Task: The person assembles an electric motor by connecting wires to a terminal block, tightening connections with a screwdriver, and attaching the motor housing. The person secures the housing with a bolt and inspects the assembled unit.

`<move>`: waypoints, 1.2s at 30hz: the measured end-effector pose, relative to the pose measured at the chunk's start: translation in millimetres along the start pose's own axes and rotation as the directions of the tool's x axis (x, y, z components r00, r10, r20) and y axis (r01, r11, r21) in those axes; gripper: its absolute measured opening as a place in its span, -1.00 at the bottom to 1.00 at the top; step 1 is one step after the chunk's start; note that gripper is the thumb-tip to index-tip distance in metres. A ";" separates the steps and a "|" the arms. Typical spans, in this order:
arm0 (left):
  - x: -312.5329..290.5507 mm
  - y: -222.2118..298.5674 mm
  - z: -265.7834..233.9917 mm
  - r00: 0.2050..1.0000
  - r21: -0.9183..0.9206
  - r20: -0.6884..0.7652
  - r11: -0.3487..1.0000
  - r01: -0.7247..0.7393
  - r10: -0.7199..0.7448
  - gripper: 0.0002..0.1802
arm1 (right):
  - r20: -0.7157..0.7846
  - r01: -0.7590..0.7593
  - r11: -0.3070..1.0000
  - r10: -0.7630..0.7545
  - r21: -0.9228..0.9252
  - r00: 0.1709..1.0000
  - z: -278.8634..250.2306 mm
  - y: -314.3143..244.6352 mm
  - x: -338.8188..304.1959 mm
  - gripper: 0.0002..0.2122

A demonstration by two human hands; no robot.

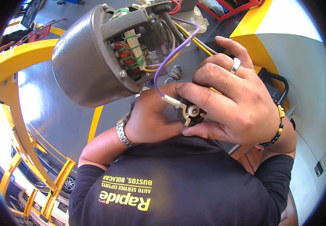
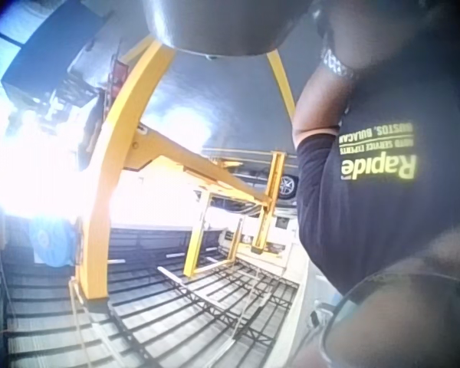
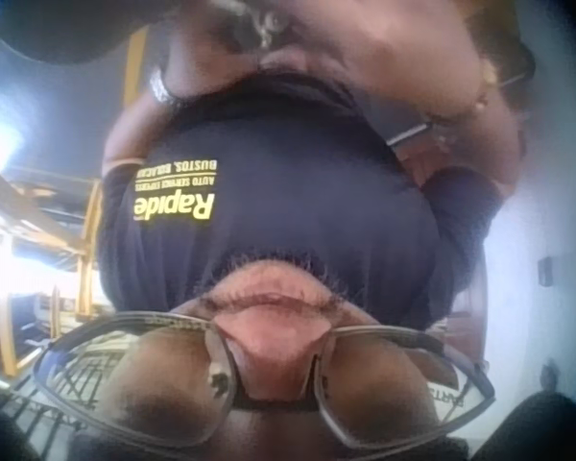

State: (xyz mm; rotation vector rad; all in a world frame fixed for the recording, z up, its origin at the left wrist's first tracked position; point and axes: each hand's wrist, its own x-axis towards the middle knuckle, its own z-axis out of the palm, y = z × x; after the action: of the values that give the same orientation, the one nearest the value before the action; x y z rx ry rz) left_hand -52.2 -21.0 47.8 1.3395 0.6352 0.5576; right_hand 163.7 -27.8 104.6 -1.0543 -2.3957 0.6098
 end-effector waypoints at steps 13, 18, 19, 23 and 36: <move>7.2 -2.7 -8.2 0.990 0.097 0.132 0.995 0.027 -0.040 -0.57 | 0.050 0.034 0.993 -0.040 0.113 0.998 -1.3 11.4 -5.2 -0.42; 16.5 0.7 -13.6 0.976 0.220 0.217 0.972 -0.081 0.032 -0.57 | 0.079 0.041 0.995 -0.048 0.091 0.996 4.3 12.8 -5.9 -0.44; 16.1 1.3 -13.4 0.977 0.239 0.211 0.967 -0.089 0.038 -0.58 | 0.079 0.036 0.996 -0.042 0.079 0.996 4.5 11.4 -5.9 -0.46; 16.3 4.6 -10.7 0.983 0.252 0.170 0.962 -0.109 0.067 -0.60 | 0.070 0.014 0.999 -0.017 0.044 0.997 5.2 8.5 -5.1 -0.50; 7.8 -8.0 4.4 0.991 0.279 -0.058 0.955 -0.101 0.122 -0.67 | 0.024 -0.068 0.997 0.069 -0.022 0.997 12.9 3.6 -4.0 -0.53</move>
State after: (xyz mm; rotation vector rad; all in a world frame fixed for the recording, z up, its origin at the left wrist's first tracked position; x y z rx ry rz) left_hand -43.5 -19.8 39.6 1.6301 0.7204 0.6294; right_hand 160.9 -31.4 91.3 -1.1485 -2.4004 0.6252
